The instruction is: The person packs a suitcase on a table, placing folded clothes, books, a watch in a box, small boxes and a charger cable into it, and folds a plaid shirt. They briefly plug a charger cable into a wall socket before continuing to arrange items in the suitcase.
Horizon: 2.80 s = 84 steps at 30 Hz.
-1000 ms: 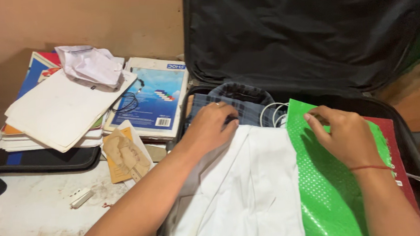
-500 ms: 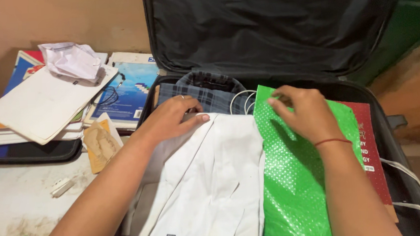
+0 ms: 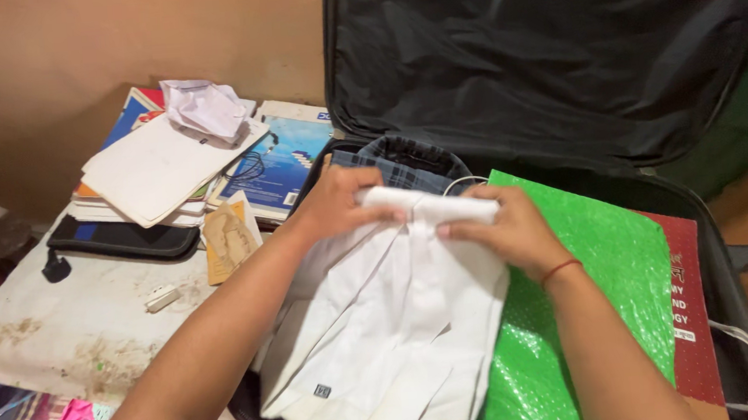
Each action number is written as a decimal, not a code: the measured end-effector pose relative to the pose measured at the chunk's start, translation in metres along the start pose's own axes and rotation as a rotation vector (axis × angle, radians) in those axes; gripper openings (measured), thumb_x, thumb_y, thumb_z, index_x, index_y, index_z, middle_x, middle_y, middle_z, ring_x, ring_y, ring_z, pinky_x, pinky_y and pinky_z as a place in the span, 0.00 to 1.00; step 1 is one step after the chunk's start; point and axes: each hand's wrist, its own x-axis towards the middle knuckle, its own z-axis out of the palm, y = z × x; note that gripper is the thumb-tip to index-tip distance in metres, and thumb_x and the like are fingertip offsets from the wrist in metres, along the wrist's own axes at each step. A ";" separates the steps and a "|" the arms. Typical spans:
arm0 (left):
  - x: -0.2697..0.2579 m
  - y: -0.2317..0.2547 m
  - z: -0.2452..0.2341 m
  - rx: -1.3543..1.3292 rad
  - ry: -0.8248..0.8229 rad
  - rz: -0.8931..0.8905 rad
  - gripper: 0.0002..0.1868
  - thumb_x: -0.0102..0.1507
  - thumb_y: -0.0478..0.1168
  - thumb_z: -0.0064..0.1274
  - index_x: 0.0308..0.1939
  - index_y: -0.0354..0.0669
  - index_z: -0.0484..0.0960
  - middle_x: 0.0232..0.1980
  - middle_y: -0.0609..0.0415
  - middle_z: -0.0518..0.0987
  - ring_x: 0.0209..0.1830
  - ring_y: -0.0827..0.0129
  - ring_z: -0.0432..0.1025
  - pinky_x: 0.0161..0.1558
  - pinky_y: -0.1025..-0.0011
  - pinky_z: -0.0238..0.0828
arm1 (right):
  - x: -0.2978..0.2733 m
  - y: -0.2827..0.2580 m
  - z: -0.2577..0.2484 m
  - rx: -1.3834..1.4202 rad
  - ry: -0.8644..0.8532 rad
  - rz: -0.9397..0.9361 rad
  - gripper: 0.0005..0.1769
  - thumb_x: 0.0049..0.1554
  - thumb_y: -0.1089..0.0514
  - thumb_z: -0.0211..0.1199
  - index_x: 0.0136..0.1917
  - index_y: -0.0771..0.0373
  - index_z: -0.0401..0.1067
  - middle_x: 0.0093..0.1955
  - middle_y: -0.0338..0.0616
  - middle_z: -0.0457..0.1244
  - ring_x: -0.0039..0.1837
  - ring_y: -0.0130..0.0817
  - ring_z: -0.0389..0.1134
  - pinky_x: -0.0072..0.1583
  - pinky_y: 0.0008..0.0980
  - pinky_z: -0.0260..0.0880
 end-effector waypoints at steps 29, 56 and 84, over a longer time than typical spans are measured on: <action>0.022 0.015 -0.009 -0.905 -0.174 -0.589 0.36 0.55 0.46 0.66 0.66 0.37 0.75 0.63 0.48 0.80 0.63 0.62 0.74 0.63 0.63 0.69 | 0.019 0.045 -0.031 0.843 0.217 0.153 0.29 0.53 0.56 0.70 0.65 0.72 0.71 0.60 0.50 0.69 0.59 0.41 0.70 0.61 0.40 0.72; 0.003 -0.017 0.021 -0.732 -0.209 -0.768 0.44 0.48 0.35 0.69 0.68 0.43 0.70 0.61 0.50 0.80 0.61 0.63 0.74 0.59 0.64 0.73 | 0.017 0.058 0.001 0.356 -0.058 0.248 0.33 0.53 0.55 0.68 0.69 0.68 0.67 0.63 0.46 0.69 0.60 0.34 0.71 0.58 0.34 0.74; -0.254 0.109 -0.174 -1.484 0.111 -0.270 0.30 0.62 0.38 0.59 0.66 0.28 0.72 0.55 0.47 0.81 0.53 0.63 0.78 0.56 0.66 0.77 | -0.120 -0.160 0.115 0.542 -0.160 0.116 0.33 0.60 0.51 0.60 0.73 0.73 0.66 0.61 0.57 0.70 0.55 0.45 0.73 0.55 0.42 0.75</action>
